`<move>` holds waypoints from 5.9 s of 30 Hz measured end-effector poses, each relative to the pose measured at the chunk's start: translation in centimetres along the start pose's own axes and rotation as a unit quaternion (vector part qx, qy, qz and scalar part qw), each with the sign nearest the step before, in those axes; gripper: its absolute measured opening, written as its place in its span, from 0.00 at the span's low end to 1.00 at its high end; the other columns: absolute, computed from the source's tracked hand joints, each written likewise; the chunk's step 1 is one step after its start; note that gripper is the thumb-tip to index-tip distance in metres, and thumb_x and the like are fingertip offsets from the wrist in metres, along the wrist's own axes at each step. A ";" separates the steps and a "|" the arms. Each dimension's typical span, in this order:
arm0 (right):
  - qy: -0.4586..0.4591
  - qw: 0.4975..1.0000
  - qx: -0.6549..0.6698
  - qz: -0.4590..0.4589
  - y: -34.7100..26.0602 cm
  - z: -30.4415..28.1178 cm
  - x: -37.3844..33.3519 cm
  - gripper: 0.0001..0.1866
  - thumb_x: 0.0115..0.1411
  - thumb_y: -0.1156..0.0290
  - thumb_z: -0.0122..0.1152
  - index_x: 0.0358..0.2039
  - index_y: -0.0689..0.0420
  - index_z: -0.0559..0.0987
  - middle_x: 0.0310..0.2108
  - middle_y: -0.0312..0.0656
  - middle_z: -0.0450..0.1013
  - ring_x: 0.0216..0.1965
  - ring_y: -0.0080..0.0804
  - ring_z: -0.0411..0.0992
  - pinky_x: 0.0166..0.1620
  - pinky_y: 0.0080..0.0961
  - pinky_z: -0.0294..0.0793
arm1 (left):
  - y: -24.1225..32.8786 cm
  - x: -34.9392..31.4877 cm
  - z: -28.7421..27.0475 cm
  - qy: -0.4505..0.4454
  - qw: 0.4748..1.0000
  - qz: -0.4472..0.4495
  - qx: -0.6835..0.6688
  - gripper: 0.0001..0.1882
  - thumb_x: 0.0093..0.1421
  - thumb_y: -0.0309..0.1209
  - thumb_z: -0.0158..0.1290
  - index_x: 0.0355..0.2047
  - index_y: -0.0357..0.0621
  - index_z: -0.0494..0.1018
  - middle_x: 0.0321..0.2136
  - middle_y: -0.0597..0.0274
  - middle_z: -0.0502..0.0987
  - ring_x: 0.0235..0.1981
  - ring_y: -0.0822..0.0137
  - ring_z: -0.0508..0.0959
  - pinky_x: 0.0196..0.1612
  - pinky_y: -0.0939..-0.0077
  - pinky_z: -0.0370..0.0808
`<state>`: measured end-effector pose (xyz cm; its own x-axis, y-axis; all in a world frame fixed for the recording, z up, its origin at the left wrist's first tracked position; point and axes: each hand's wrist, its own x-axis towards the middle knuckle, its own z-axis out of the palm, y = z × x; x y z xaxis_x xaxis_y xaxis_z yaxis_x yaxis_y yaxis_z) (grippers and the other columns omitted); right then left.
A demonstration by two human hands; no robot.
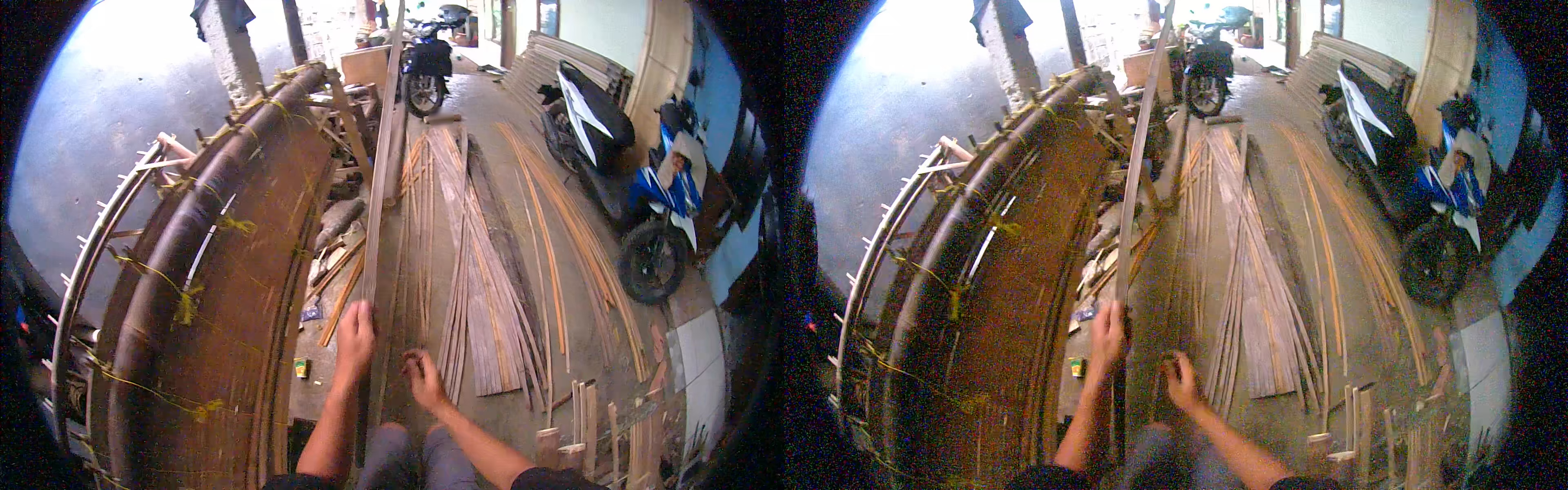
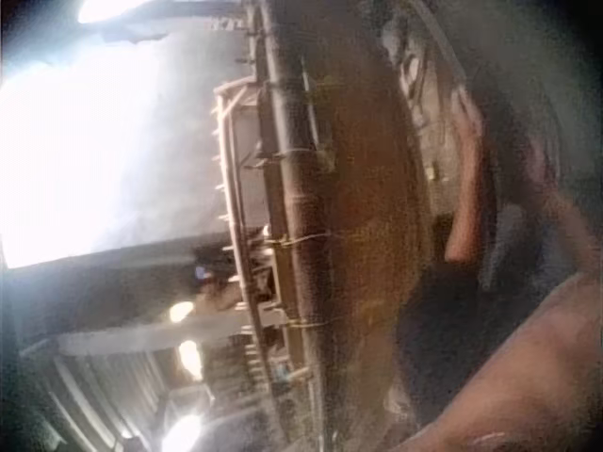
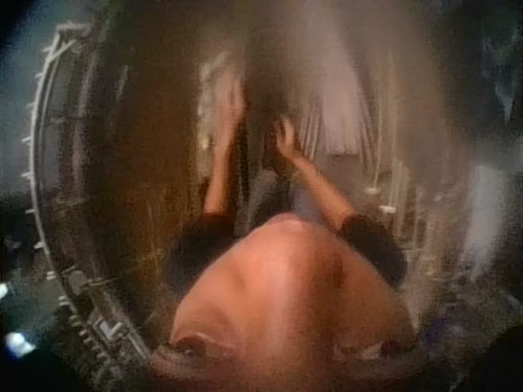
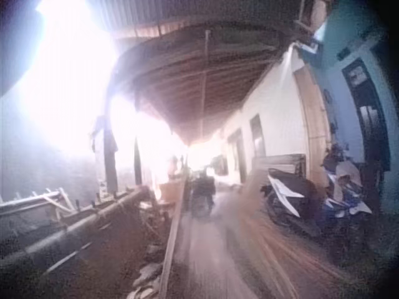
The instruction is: The person sits on the floor and gathers thin wooden strips, then ties them to a curved bamboo frame using yellow string. The person repeatedly wraps and knots the string to secure the strips in place.
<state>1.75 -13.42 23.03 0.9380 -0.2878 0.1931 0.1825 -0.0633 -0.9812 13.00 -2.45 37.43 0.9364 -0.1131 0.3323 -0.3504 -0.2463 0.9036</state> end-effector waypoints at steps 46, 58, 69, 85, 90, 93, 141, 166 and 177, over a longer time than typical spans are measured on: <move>-0.651 0.739 -0.167 0.048 -37.5 15.2 21.9 0.28 0.65 0.46 0.46 0.45 0.61 0.76 0.39 0.55 0.76 0.43 0.54 0.74 0.48 0.42 0.72 | 27.5 -9.1 -48.8 0.479 0.613 -0.294 0.555 0.20 0.66 0.38 0.46 0.46 0.29 0.73 0.44 0.38 0.75 0.47 0.43 0.73 0.50 0.54 0.69; -0.463 0.862 -0.196 0.066 -33.8 7.7 52.2 0.19 0.65 0.58 0.53 0.45 0.61 0.76 0.37 0.46 0.77 0.39 0.37 0.76 0.43 0.34 0.74 | 18.4 54.4 -23.9 0.128 0.957 -0.126 0.228 0.26 0.61 0.37 0.52 0.55 0.35 0.67 0.49 0.39 0.74 0.49 0.47 0.76 0.53 0.63 0.71; -0.383 0.892 -0.143 0.191 -25.8 4.2 70.1 0.19 0.64 0.57 0.54 0.43 0.60 0.77 0.29 0.42 0.76 0.30 0.30 0.73 0.38 0.31 0.73 | 4.5 73.3 -18.7 0.029 0.912 -0.233 0.337 0.14 0.56 0.32 0.54 0.40 0.37 0.76 0.36 0.39 0.78 0.40 0.43 0.77 0.45 0.55 0.73; -0.604 0.783 -0.057 0.138 -26.8 21.1 91.1 0.16 0.67 0.62 0.51 0.41 0.64 0.76 0.32 0.38 0.75 0.31 0.23 0.73 0.38 0.24 0.73 | 9.4 78.6 -17.4 0.107 0.852 -0.399 0.321 0.16 0.58 0.42 0.56 0.38 0.42 0.80 0.35 0.47 0.80 0.40 0.49 0.79 0.44 0.60 0.73; -0.643 0.745 -0.055 0.170 -26.4 21.0 93.2 0.17 0.65 0.60 0.51 0.39 0.63 0.77 0.30 0.40 0.76 0.29 0.26 0.73 0.36 0.28 0.74 | 7.7 78.1 -15.8 0.119 0.857 -0.383 0.324 0.15 0.58 0.38 0.56 0.39 0.42 0.79 0.33 0.44 0.79 0.39 0.47 0.78 0.43 0.59 0.73; -0.655 0.716 -0.029 0.240 -25.2 20.6 94.0 0.16 0.66 0.60 0.51 0.41 0.61 0.77 0.32 0.38 0.76 0.30 0.23 0.72 0.37 0.26 0.74 | 7.3 79.0 -15.4 0.085 0.856 -0.395 0.322 0.15 0.59 0.39 0.55 0.40 0.43 0.79 0.37 0.46 0.79 0.42 0.48 0.78 0.46 0.59 0.73; -0.771 0.615 -0.154 -0.066 -27.6 17.5 94.6 0.23 0.63 0.56 0.49 0.20 0.59 0.78 0.22 0.55 0.73 0.27 0.60 0.71 0.36 0.50 0.70 | 6.3 83.9 -16.6 0.310 0.894 -0.318 0.062 0.19 0.66 0.45 0.46 0.36 0.43 0.78 0.29 0.60 0.80 0.33 0.67 0.77 0.40 0.68 0.72; -0.057 0.864 0.420 0.271 -28.6 23.0 109.0 0.06 0.60 0.71 0.48 0.33 0.57 0.73 0.29 0.40 0.69 0.36 0.34 0.69 0.51 0.31 0.66 | 1.9 95.8 -5.6 0.140 0.826 -0.301 0.456 0.09 0.58 0.34 0.52 0.37 0.44 0.72 0.30 0.49 0.79 0.34 0.45 0.78 0.33 0.55 0.71; -0.693 0.589 -0.288 -0.299 -28.6 40.8 118.0 0.26 0.62 0.46 0.47 0.36 0.56 0.82 0.46 0.54 0.74 0.49 0.45 0.71 0.49 0.49 0.67 | 0.4 96.4 -7.2 0.124 0.869 -0.362 0.314 0.17 0.66 0.41 0.43 0.45 0.46 0.75 0.35 0.43 0.78 0.40 0.42 0.77 0.42 0.47 0.72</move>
<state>119.24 -6.57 73.56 0.1684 0.9825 -0.0797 0.8465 -0.1855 -0.4990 103.29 -6.53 71.78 0.8647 0.4815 -0.1428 0.4624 -0.6524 0.6005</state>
